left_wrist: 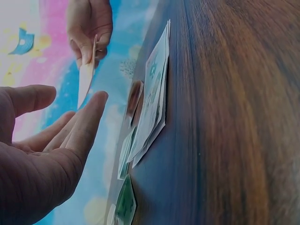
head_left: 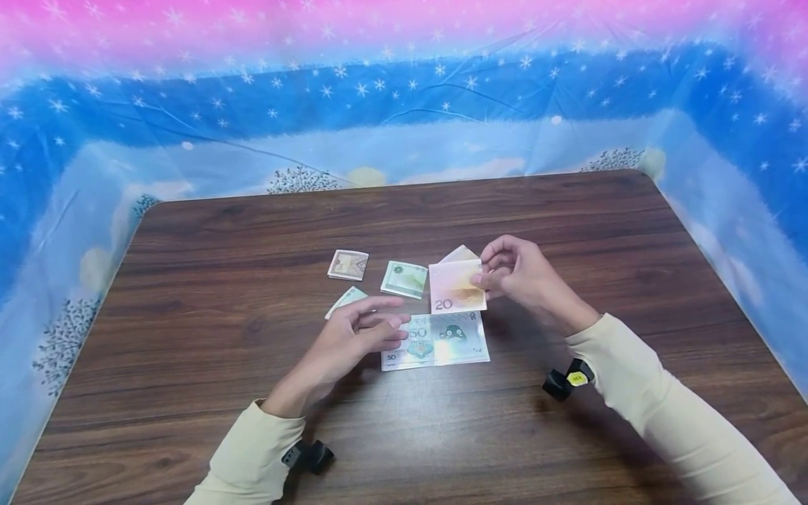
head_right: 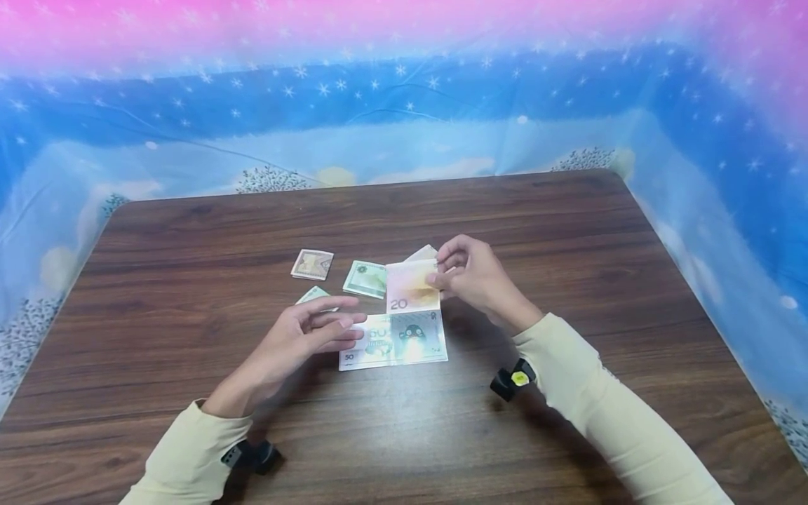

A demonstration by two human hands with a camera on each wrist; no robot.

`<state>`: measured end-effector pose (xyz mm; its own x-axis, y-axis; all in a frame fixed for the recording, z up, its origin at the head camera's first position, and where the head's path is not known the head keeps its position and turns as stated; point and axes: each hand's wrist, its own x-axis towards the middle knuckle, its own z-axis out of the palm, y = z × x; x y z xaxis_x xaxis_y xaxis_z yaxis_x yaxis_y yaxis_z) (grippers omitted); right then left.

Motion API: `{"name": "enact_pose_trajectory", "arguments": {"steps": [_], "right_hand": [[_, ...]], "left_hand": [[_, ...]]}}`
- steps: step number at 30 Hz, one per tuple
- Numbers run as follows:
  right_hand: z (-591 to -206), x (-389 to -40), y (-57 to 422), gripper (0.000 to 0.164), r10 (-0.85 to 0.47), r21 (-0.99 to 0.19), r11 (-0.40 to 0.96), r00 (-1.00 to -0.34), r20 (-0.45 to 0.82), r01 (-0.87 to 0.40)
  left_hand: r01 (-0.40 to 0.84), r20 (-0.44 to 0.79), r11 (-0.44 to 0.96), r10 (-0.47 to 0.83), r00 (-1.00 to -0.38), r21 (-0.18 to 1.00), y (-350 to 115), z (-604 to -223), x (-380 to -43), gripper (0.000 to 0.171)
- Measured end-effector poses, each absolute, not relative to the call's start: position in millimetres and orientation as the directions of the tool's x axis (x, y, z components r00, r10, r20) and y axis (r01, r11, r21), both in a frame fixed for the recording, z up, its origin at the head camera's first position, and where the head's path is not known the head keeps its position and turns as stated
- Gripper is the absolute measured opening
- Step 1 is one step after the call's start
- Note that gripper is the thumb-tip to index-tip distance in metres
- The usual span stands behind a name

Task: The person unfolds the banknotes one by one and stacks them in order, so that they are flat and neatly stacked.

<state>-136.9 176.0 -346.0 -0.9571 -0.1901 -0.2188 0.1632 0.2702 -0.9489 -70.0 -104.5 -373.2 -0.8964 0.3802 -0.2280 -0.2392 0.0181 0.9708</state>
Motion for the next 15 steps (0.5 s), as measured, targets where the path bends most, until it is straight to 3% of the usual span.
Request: {"name": "enact_pose_trajectory", "arguments": {"steps": [15], "right_hand": [[-351,-119,148,0.031,-0.304,-0.962,0.185,-0.92,-0.248,0.199]], "left_hand": [[-0.275,-0.252,-0.014,0.355,-0.9,0.961,-96,-375,-71,0.052]]}}
